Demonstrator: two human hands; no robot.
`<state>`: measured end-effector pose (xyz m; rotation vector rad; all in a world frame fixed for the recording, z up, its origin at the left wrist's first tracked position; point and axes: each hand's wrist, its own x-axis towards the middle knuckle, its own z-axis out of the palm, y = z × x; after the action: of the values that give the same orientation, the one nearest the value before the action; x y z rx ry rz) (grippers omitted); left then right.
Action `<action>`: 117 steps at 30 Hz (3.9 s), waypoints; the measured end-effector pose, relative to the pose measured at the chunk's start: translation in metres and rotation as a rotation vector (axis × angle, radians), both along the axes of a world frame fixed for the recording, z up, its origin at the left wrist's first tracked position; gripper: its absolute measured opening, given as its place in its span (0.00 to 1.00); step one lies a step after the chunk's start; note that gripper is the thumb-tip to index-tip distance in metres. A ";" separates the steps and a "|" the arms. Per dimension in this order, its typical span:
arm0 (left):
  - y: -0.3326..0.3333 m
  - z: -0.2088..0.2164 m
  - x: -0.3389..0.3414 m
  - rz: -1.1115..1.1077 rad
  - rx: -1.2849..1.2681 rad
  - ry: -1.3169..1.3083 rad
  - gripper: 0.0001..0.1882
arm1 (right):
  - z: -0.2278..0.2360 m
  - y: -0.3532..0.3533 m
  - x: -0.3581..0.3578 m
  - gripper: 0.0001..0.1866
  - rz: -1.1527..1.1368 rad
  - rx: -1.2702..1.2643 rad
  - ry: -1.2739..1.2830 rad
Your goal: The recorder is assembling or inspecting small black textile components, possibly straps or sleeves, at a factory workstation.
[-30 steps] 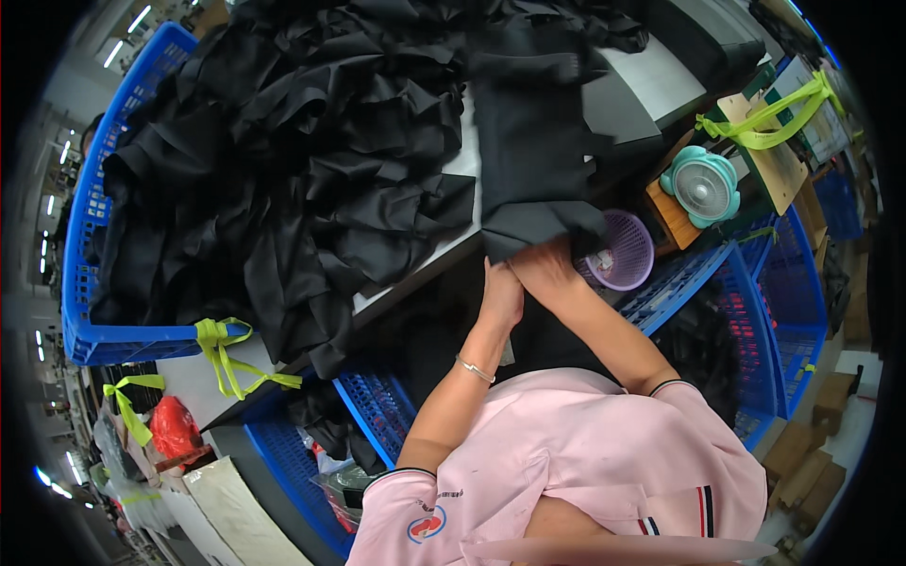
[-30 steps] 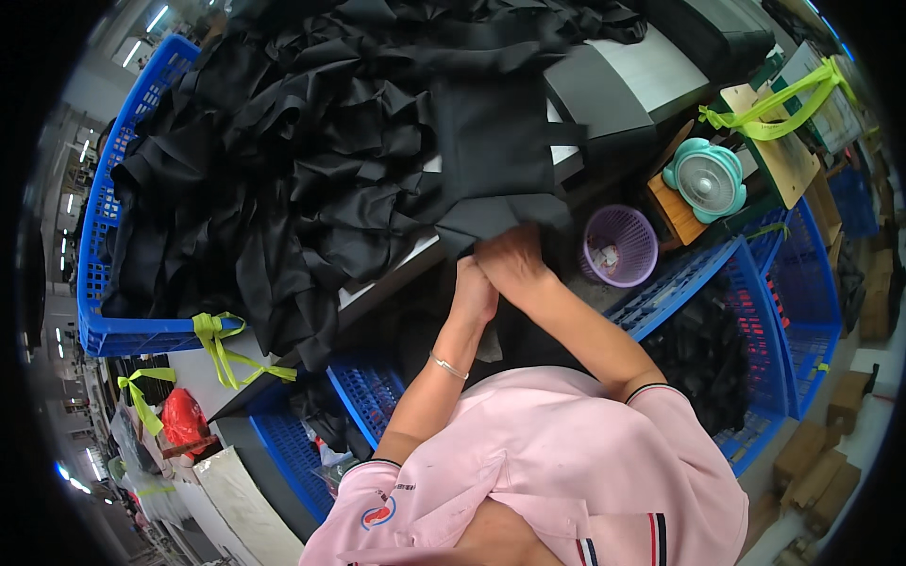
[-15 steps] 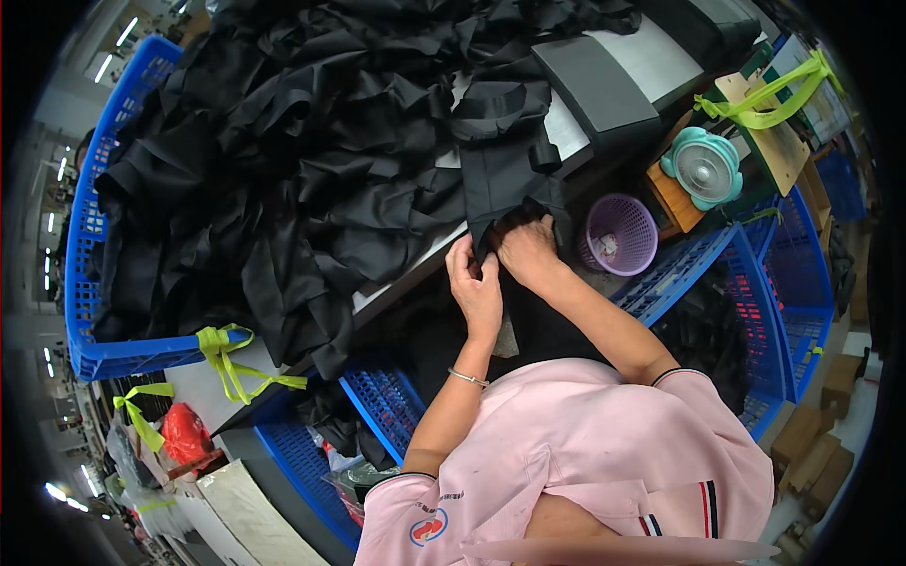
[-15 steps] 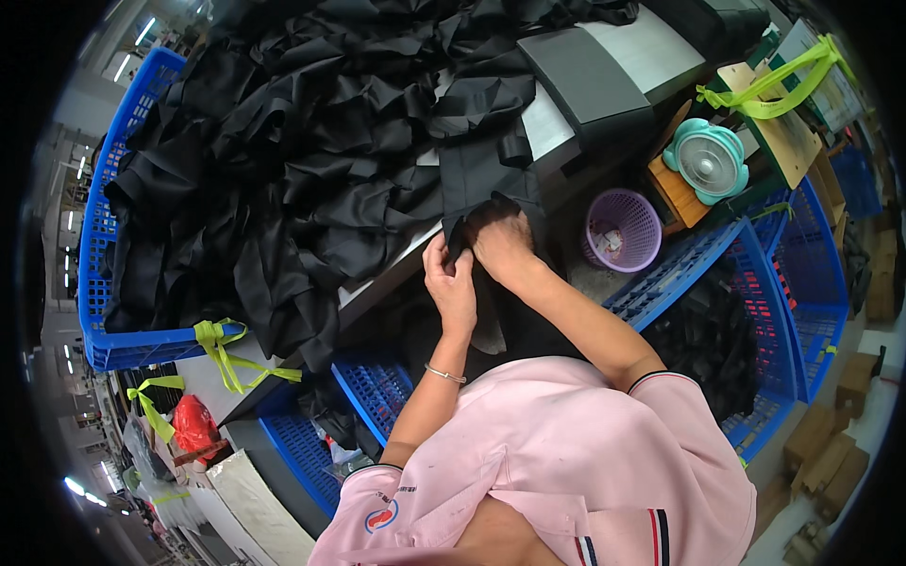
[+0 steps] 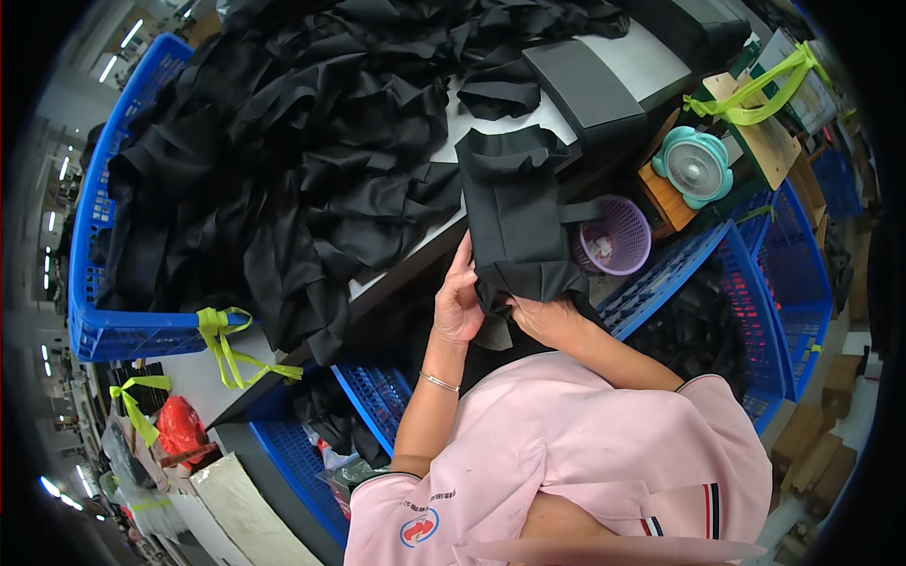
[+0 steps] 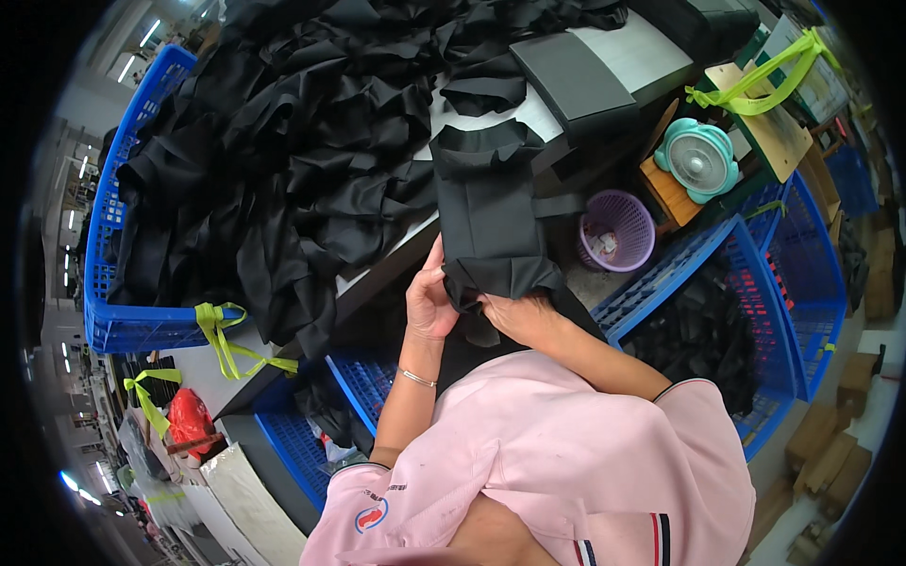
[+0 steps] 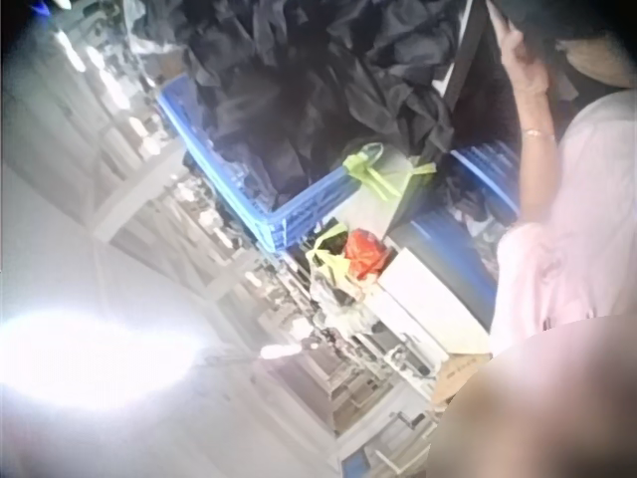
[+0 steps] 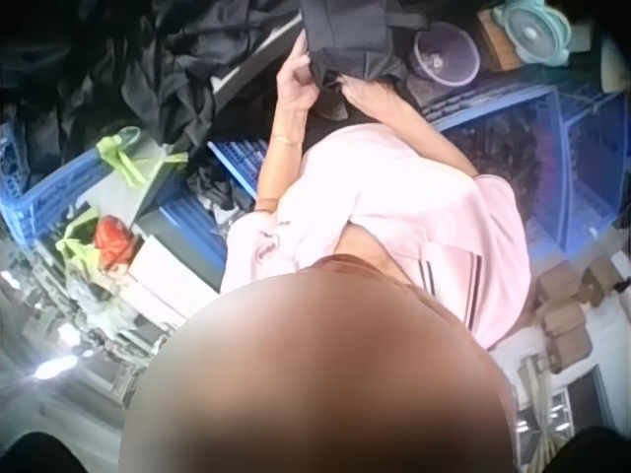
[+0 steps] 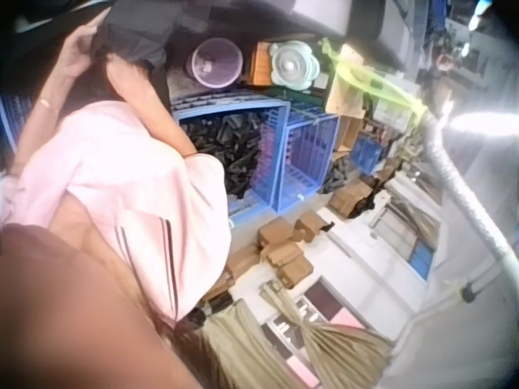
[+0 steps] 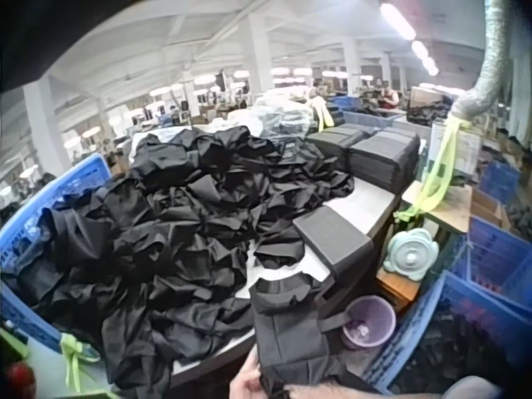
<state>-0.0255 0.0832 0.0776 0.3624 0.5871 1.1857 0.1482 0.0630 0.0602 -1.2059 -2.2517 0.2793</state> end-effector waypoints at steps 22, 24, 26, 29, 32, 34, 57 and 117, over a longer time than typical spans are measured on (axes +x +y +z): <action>-0.029 0.006 -0.019 0.022 0.050 0.338 0.23 | 0.114 0.042 0.049 0.14 -0.018 -0.645 0.414; -0.030 0.008 -0.020 0.042 0.074 0.285 0.23 | 0.107 0.047 0.045 0.14 0.014 -0.954 0.599; -0.028 0.006 -0.024 0.033 0.007 0.074 0.22 | 0.094 0.048 0.041 0.13 0.061 -1.082 0.792; -0.023 -0.008 -0.023 0.061 0.050 0.109 0.22 | 0.086 0.037 0.025 0.11 0.095 -1.236 1.079; -0.026 -0.006 -0.023 0.057 0.026 0.064 0.20 | 0.083 0.035 0.018 0.11 0.063 -1.238 1.185; -0.031 0.012 -0.016 0.077 0.049 0.136 0.19 | 0.079 0.045 0.026 0.11 -0.051 -1.045 1.017; -0.034 0.045 -0.011 0.107 0.069 0.621 0.13 | 0.102 0.035 0.042 0.14 -0.065 -0.922 0.719; -0.078 0.035 0.106 -0.458 0.274 0.607 0.32 | -0.046 -0.119 0.168 0.22 -0.846 -0.711 1.942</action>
<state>0.0808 0.0052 0.1125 1.0542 0.8090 0.6986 0.3166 -0.0560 0.0143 -1.0805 0.0787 1.2136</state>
